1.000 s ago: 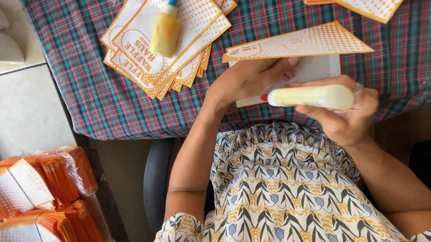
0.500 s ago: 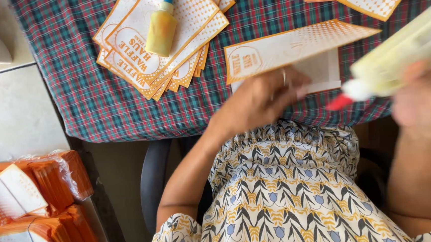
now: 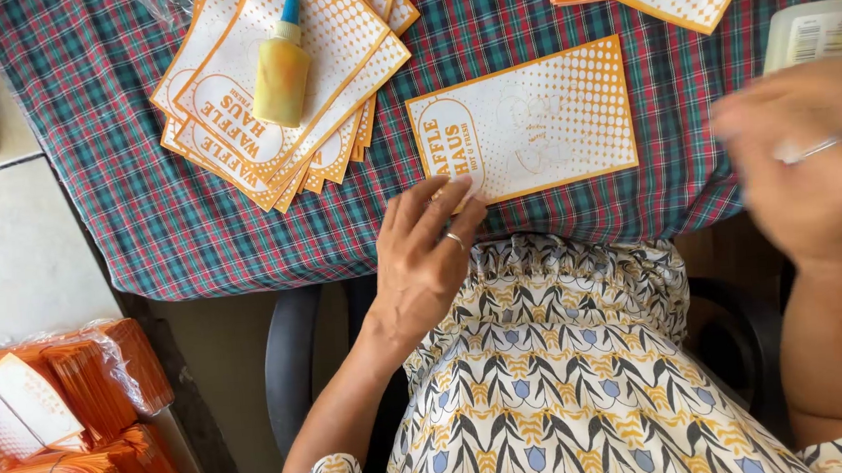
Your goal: Folding and applying glue to paper cards to assemble them into sleeves.
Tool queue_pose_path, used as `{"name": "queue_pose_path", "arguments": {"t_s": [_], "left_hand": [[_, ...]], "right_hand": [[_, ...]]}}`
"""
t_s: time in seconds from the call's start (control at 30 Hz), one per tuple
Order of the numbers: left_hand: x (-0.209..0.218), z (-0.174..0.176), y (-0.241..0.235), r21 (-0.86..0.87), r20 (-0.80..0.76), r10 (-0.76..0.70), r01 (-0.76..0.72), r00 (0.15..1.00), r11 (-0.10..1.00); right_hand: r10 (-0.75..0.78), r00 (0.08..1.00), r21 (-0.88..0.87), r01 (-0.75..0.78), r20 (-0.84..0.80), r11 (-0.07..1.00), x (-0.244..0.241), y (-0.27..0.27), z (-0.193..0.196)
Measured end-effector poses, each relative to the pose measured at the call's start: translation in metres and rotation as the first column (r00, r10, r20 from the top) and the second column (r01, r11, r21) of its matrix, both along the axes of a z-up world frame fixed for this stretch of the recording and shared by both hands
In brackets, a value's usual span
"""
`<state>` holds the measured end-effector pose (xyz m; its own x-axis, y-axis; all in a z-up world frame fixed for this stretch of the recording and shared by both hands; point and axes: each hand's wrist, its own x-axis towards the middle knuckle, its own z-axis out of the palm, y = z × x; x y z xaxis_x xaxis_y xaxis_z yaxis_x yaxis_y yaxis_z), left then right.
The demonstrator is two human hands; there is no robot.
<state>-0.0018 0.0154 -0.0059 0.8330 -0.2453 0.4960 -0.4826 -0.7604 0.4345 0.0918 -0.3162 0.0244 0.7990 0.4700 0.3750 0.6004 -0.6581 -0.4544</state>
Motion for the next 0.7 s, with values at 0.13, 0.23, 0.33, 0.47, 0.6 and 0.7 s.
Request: {"name": "queue_pose_path", "arguments": {"t_s": [0.13,0.23,0.33,0.47,0.6,0.7], "left_hand": [[0.000,-0.006,0.003,0.009,-0.089,0.005,-0.004,0.996,1.000],[-0.001,-0.006,0.004,0.030,-0.095,0.000,0.002,0.996,1.000],[-0.002,-0.009,0.003,0.028,-0.094,0.007,-0.005,0.996,1.000],[-0.002,-0.008,0.001,0.027,-0.076,0.046,-0.044,0.996,0.999],[-0.004,-0.008,0.000,0.082,-0.094,0.077,-0.069,0.993,0.994],[-0.004,-0.007,-0.002,0.096,-0.082,0.091,-0.083,0.992,0.992]], "right_hand": [[0.453,0.887,0.063,-0.459,0.083,0.886,0.011,0.055,0.012],[0.460,0.884,0.010,-0.463,0.085,0.887,0.013,0.051,-0.002],[0.457,0.885,-0.004,-0.458,0.089,0.889,0.013,0.050,-0.004],[0.457,0.885,-0.016,-0.457,0.087,0.889,0.014,0.050,-0.004],[0.453,0.889,-0.002,-0.454,0.071,0.891,0.015,0.049,-0.006],[0.453,0.890,0.000,-0.454,0.046,0.891,0.019,0.048,-0.005]]}}
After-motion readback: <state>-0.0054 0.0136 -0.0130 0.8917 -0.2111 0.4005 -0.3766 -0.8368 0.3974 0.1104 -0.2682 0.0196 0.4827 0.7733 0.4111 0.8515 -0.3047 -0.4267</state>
